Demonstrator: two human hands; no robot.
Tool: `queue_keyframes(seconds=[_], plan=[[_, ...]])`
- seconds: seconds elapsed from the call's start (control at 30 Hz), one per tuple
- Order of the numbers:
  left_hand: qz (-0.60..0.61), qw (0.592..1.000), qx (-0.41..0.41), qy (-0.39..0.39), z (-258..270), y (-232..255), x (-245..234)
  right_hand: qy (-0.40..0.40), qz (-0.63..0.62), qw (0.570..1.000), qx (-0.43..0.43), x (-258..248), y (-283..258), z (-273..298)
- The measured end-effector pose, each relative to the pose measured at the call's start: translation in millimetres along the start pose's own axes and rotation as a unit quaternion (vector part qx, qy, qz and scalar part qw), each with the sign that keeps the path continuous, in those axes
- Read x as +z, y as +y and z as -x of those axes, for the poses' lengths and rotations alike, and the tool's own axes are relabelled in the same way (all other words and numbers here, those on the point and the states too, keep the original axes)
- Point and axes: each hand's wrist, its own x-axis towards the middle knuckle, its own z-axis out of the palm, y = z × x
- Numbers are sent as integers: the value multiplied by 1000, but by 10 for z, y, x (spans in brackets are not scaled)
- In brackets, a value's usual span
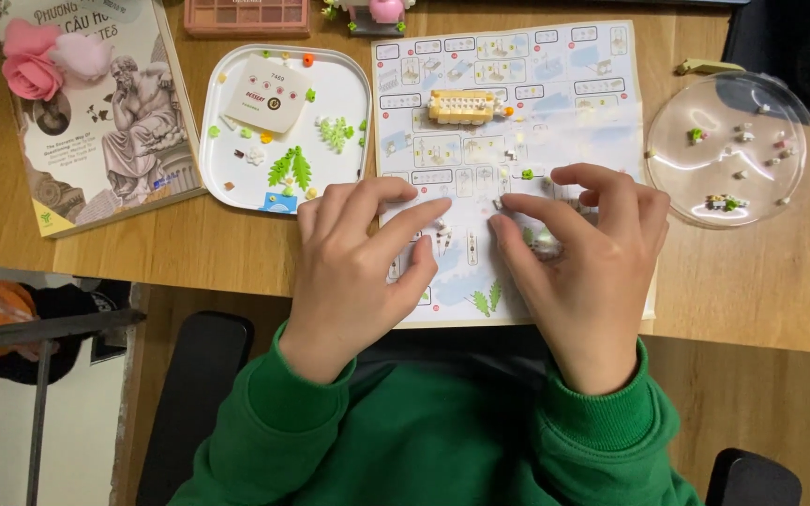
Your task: Assembling small white plastic pieces for a miniature model on a desk.
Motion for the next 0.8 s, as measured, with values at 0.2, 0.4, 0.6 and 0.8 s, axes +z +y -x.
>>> queue_keyframes(seconds=[0.2,0.4,0.6,0.8], plan=[[-7,1000,19,-14,-31,-20,-1,-5,-3,1000,10,16,7,-2],[-25,1000,9,-17,-49,-5,-14,-10,-23,1000,17,-5,-11,1],[-51,998,23,-23,-44,-29,-58,-8,-20,1000,-7,-7,-5,23],[-55,997,44,-13,-35,-45,-57,-7,-11,1000,-17,6,3,36]])
